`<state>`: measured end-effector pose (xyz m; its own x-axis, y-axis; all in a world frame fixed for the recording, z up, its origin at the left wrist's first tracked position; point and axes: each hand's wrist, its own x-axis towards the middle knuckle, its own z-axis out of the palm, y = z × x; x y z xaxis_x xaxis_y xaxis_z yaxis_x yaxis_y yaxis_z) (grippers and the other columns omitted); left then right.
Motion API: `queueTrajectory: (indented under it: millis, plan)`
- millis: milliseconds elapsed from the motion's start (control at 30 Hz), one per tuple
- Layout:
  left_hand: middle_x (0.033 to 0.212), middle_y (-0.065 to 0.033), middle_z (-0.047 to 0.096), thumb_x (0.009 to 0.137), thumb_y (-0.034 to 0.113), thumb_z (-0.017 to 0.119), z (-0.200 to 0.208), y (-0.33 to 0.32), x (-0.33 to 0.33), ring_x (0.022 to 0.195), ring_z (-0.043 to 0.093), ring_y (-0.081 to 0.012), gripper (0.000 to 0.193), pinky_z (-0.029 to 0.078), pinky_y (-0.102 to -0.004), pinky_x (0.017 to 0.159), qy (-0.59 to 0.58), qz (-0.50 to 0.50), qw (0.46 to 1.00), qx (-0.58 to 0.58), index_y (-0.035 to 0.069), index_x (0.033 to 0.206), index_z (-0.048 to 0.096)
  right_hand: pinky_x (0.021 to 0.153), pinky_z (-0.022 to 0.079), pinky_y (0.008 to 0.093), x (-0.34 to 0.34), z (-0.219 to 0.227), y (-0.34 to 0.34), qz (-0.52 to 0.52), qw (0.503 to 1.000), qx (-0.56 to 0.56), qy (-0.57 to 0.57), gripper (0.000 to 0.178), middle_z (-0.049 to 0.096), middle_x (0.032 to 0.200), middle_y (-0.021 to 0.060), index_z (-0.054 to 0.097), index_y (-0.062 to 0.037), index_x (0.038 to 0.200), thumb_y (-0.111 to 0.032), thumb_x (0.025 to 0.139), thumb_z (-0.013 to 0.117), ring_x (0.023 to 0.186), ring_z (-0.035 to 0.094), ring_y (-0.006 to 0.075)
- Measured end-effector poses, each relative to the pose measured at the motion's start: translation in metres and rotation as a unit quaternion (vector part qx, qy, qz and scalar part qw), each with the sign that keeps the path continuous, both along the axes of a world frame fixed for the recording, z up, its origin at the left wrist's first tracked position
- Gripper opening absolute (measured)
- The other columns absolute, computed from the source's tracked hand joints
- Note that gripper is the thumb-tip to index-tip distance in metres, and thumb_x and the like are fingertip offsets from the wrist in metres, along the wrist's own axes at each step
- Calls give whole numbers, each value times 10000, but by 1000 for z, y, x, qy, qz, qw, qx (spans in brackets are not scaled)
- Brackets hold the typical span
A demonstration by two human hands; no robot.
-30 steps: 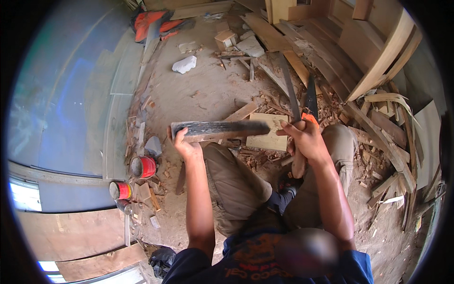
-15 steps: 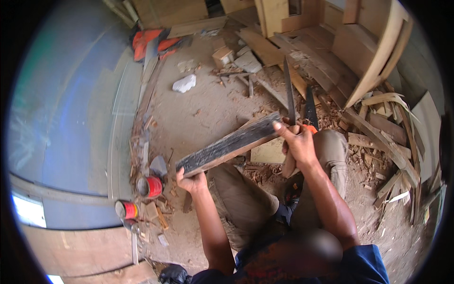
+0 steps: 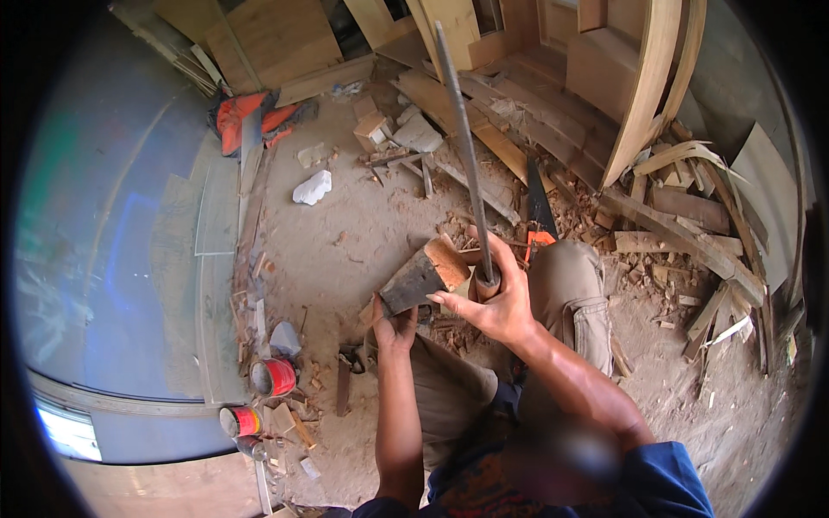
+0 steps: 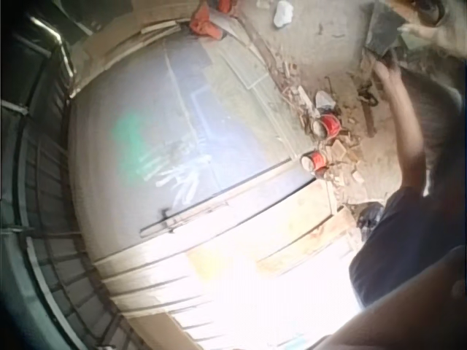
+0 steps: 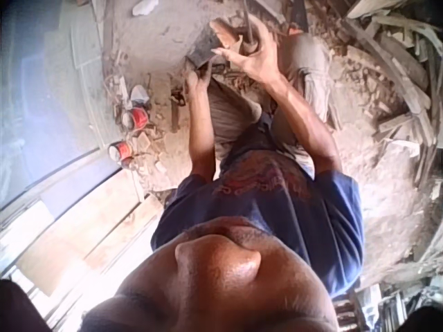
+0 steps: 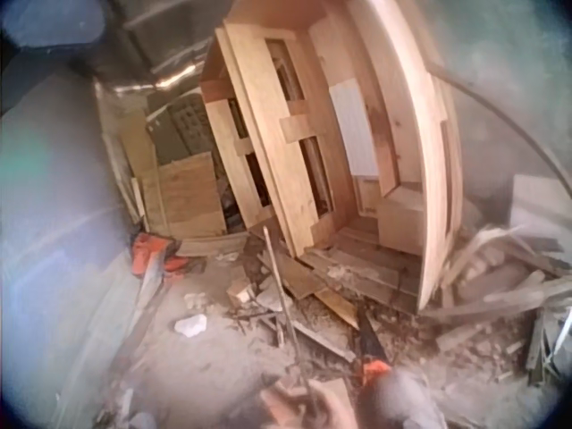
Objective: The person carves a piece of wood using a knife while sitting on the floor. They repeatedly scrape and shape the wood, then switch to a saw to cut a smaller piece of wood.
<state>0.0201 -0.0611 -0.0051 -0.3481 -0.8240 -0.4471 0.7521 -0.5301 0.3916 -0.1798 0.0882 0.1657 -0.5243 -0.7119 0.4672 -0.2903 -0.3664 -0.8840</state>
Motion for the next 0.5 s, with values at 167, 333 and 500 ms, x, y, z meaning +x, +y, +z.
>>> queueTrajectory:
  millis: [167,333,500]
  plan:
    - [1454,-173,503,1018,383,595,-8,-14,10,1325,513,-349,537,462,-515,1106,63,109,992,32,51,1420,464,631,525,288,-10,16,2,4,967,254,-33,1115,678,838,96,126,5,1577,-203,791,890,672,576,111]
    - [1480,-131,474,992,344,652,5,-64,41,1344,489,-333,518,429,-626,1083,-112,169,979,25,127,1423,465,565,475,324,-51,-14,4,-52,922,378,70,1031,544,656,71,188,156,1512,-257,826,837,600,538,153]
    - [1498,-123,460,946,324,728,18,-80,49,1342,489,-319,589,400,-599,1085,-366,273,890,-24,140,1437,458,659,509,333,-53,-12,13,21,928,372,-15,1006,629,729,129,164,184,1508,-271,858,784,664,616,190]
